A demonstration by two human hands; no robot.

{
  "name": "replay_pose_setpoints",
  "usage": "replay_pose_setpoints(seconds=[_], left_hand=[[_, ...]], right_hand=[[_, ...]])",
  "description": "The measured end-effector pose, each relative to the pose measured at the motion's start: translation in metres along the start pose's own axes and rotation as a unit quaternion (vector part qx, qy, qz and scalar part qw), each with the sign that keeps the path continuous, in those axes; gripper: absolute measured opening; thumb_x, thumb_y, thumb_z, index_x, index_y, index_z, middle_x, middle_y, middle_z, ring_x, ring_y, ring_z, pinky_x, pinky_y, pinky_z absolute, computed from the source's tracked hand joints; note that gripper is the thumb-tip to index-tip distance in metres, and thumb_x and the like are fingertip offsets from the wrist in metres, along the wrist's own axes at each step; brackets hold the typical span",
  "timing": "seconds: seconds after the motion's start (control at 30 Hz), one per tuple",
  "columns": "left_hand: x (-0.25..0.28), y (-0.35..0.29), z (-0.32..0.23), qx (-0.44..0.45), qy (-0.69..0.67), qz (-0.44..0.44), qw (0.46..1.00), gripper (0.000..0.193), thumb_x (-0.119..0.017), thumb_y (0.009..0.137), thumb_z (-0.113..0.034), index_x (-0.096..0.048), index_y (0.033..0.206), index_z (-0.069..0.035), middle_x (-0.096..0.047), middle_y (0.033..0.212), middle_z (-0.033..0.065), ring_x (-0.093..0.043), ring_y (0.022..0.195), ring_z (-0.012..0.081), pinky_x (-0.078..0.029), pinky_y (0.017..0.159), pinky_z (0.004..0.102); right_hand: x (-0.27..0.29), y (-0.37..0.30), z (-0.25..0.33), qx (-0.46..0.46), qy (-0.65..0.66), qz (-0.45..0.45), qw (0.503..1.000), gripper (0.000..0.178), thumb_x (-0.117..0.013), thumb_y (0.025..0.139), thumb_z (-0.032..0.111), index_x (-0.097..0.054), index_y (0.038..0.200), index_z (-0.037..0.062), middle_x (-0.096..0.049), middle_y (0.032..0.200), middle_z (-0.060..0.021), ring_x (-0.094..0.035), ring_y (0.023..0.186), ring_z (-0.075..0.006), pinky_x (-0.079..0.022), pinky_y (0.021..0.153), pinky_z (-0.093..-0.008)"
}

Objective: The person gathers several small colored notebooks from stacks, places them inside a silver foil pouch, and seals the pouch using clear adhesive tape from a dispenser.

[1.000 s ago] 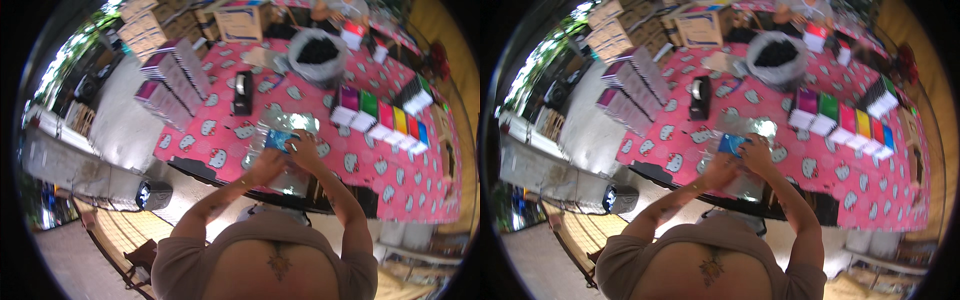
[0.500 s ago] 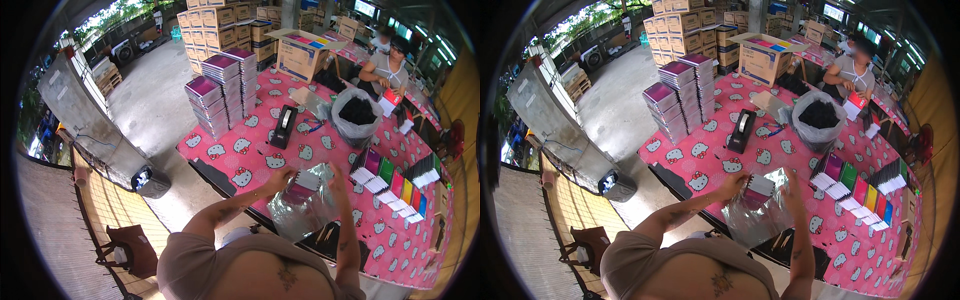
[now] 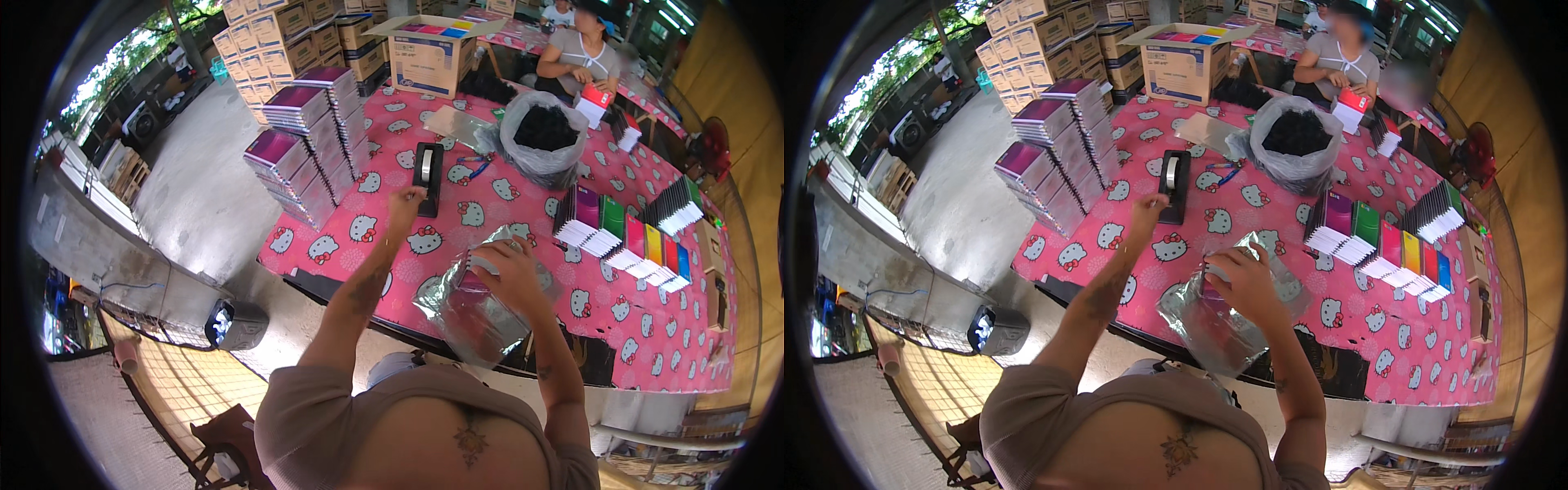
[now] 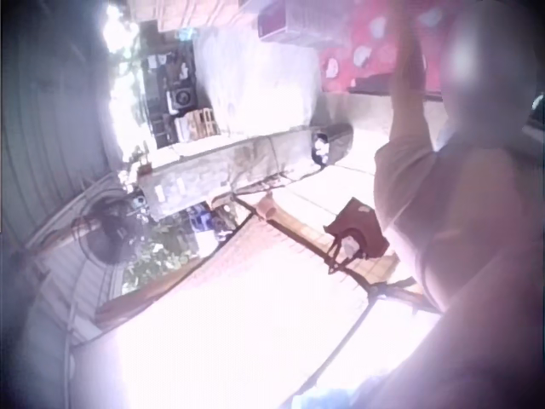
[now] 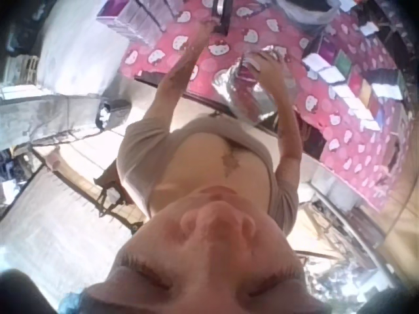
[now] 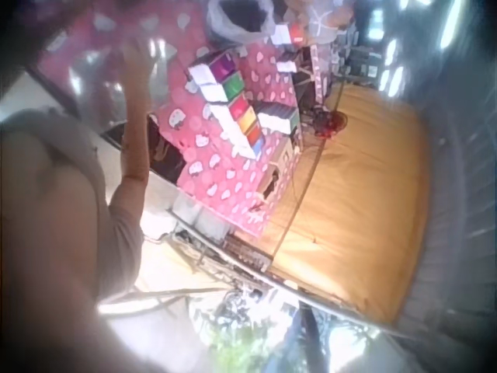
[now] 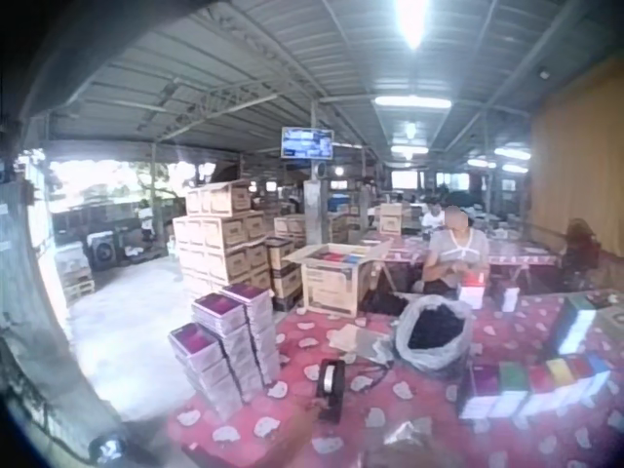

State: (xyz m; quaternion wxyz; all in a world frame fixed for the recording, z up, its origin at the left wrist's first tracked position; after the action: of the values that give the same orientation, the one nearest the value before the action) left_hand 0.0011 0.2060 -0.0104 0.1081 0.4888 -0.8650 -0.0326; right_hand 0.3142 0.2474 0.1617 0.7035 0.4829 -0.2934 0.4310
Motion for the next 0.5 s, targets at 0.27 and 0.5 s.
replay_pose_setpoints(seconds=[0.27, 0.5], left_hand=[[0.03, -0.018, -0.029, -0.03, 0.414, 0.002, 0.91, 0.01, -0.072, 0.081, -0.013, -0.075, 0.085, -0.005, -0.071, 0.072, 0.0087, -0.071, 0.073, 0.0184, -0.055, 0.073, 0.0333], [-0.062, -0.113, -0.124, -0.119, -0.002, 0.442, 0.889, 0.034, -0.071, 0.087, -0.001, -0.07, 0.118, -0.014, -0.069, 0.097, 0.0008, -0.06, 0.097, 0.0119, -0.05, 0.083, 0.0305]], right_hand=[[-0.011, 0.004, -0.002, -0.055, -0.052, 0.022, 0.997, 0.035, -0.072, 0.085, 0.033, -0.07, 0.114, 0.0145, -0.073, 0.101, -0.0037, -0.067, 0.101, -0.0216, -0.031, 0.11, -0.0495], [-0.021, 0.011, -0.007, -0.079, -0.062, 0.066, 0.993, 0.038, -0.073, 0.084, 0.037, -0.07, 0.115, 0.0147, -0.074, 0.097, -0.0051, -0.068, 0.098, -0.0219, -0.029, 0.11, -0.0514]])
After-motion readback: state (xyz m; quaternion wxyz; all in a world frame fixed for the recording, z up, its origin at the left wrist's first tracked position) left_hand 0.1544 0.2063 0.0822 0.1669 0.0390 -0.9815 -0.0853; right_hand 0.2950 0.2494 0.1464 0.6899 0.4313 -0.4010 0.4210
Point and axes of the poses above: each hand's wrist, its own y-axis towards the middle knuckle, its own x-axis out of the back of the hand, z = x × y, the point moved 9 cm from there along y, towards the middle knuckle
